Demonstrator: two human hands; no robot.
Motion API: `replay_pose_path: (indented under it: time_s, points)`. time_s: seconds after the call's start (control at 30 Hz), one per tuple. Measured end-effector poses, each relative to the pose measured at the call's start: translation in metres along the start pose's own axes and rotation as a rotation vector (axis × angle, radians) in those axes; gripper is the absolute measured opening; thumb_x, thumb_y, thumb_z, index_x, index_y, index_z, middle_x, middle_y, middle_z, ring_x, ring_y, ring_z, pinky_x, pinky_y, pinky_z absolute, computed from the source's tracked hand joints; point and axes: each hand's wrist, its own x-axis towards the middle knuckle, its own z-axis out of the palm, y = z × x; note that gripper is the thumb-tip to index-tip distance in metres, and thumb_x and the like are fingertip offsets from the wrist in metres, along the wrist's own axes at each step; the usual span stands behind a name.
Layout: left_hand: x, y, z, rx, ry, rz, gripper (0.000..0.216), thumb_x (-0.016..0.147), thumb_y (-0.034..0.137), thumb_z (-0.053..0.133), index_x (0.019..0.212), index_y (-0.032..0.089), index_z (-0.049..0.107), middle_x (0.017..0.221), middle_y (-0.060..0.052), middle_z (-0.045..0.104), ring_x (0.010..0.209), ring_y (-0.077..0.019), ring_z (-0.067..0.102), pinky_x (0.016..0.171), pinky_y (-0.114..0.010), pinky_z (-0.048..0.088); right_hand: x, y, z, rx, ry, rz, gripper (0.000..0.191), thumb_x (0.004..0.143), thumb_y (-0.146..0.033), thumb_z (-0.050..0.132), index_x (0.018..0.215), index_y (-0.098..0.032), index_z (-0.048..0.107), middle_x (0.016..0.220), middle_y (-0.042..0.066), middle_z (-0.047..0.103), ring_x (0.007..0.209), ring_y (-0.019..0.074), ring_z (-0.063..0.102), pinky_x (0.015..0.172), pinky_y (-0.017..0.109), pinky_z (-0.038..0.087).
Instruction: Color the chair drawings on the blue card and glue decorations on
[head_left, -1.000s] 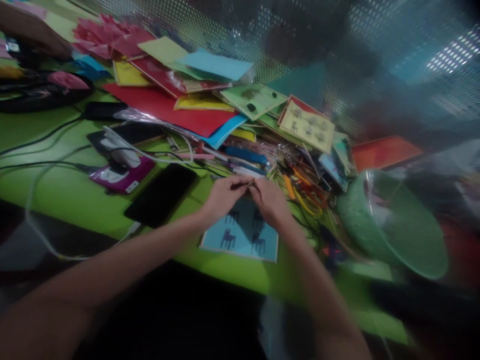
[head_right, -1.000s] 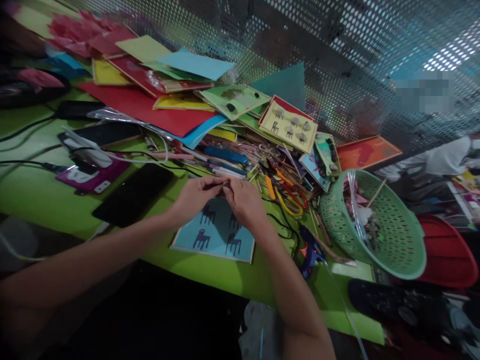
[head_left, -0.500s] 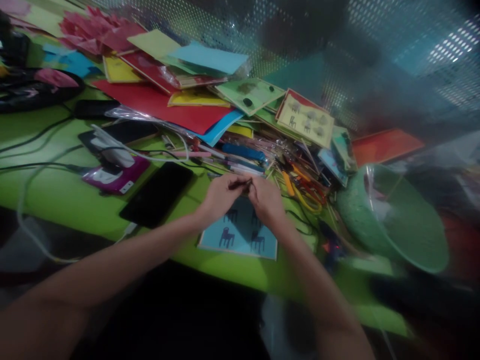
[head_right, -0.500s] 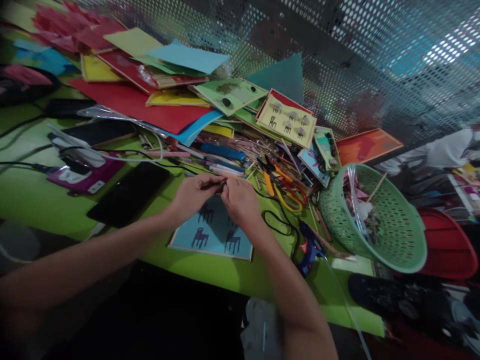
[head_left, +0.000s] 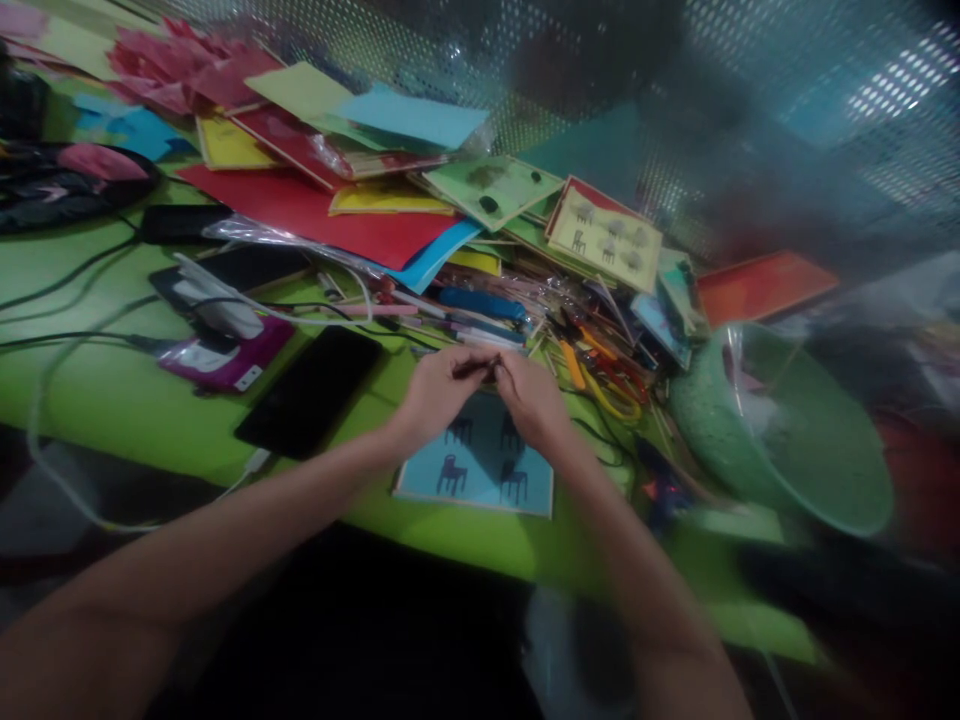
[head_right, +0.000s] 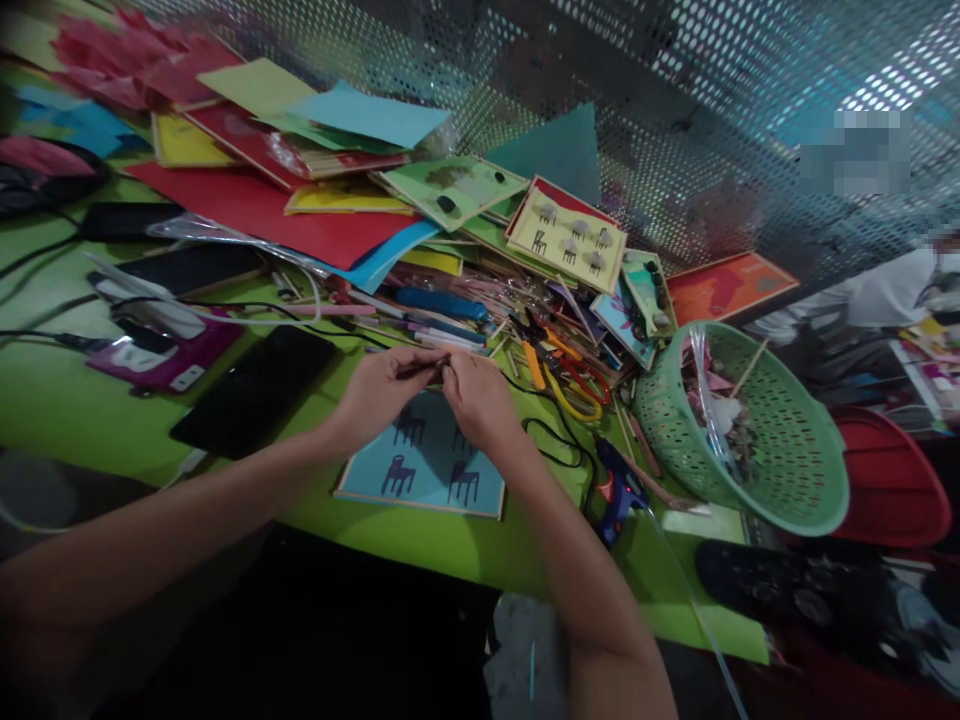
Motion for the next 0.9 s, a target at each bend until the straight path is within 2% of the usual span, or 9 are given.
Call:
replay_pose_path:
  time_s: [0.17,0.37,0.5,0.63,0.77,0.9]
  points:
    - [0.001,-0.005,0.001,0.026,0.007,0.014,0.027,0.079,0.025,0.071,0.103,0.018,0.082,0.112,-0.008,0.081,0.103,-0.0256,0.074,0.1,-0.043,0.058,0.0,0.0,0.007,-0.049,0.007,0.025,0.028,0.102,-0.026,0.035,0.096,-0.019,0.062,0.097,0.012,0.071,0.088,0.0262,0.06,0.078,0.036,0.041]
    - [0.001,-0.009,0.003,-0.008,0.006,-0.037,0.026,0.077,0.025,0.073,0.101,0.02,0.082,0.106,-0.006,0.082,0.098,-0.0235,0.075,0.098,-0.042,0.058,0.0,0.004,0.014,-0.096,0.069,0.036,0.027,0.1,-0.024,0.036,0.087,-0.021,0.059,0.085,0.009,0.068,0.078,0.0229,0.054,0.071,0.034,0.036]
    - [0.001,-0.005,0.002,-0.09,-0.006,-0.064,0.03,0.076,0.03,0.077,0.103,0.019,0.082,0.105,-0.006,0.082,0.096,-0.0232,0.075,0.099,-0.042,0.058,0.0,0.004,0.008,-0.035,0.059,0.028,0.026,0.099,-0.022,0.035,0.092,-0.021,0.06,0.089,0.009,0.07,0.08,0.0229,0.056,0.073,0.034,0.038]
    - [0.001,0.0,-0.001,-0.144,-0.027,-0.075,0.035,0.077,0.033,0.078,0.109,0.019,0.082,0.111,-0.007,0.081,0.1,-0.0234,0.075,0.104,-0.043,0.056,0.001,0.002,0.0,0.031,0.028,-0.026,0.027,0.104,-0.027,0.034,0.099,-0.022,0.06,0.095,0.008,0.071,0.082,0.0223,0.058,0.075,0.033,0.039]
    - [0.001,-0.001,-0.003,-0.077,-0.021,-0.047,0.032,0.08,0.032,0.076,0.109,0.021,0.082,0.114,-0.007,0.081,0.109,-0.0254,0.073,0.108,-0.044,0.054,0.001,0.002,-0.002,-0.026,0.002,-0.039,0.024,0.105,-0.028,0.038,0.099,-0.021,0.06,0.097,0.009,0.072,0.084,0.0228,0.059,0.077,0.033,0.04]
    - [0.001,-0.004,-0.003,-0.053,-0.025,-0.027,0.031,0.079,0.032,0.076,0.108,0.021,0.082,0.113,-0.007,0.081,0.108,-0.0257,0.074,0.107,-0.045,0.054,0.0,0.001,0.004,-0.126,0.02,-0.047,0.023,0.104,-0.024,0.039,0.095,-0.021,0.06,0.097,0.012,0.073,0.087,0.0244,0.06,0.079,0.035,0.04]
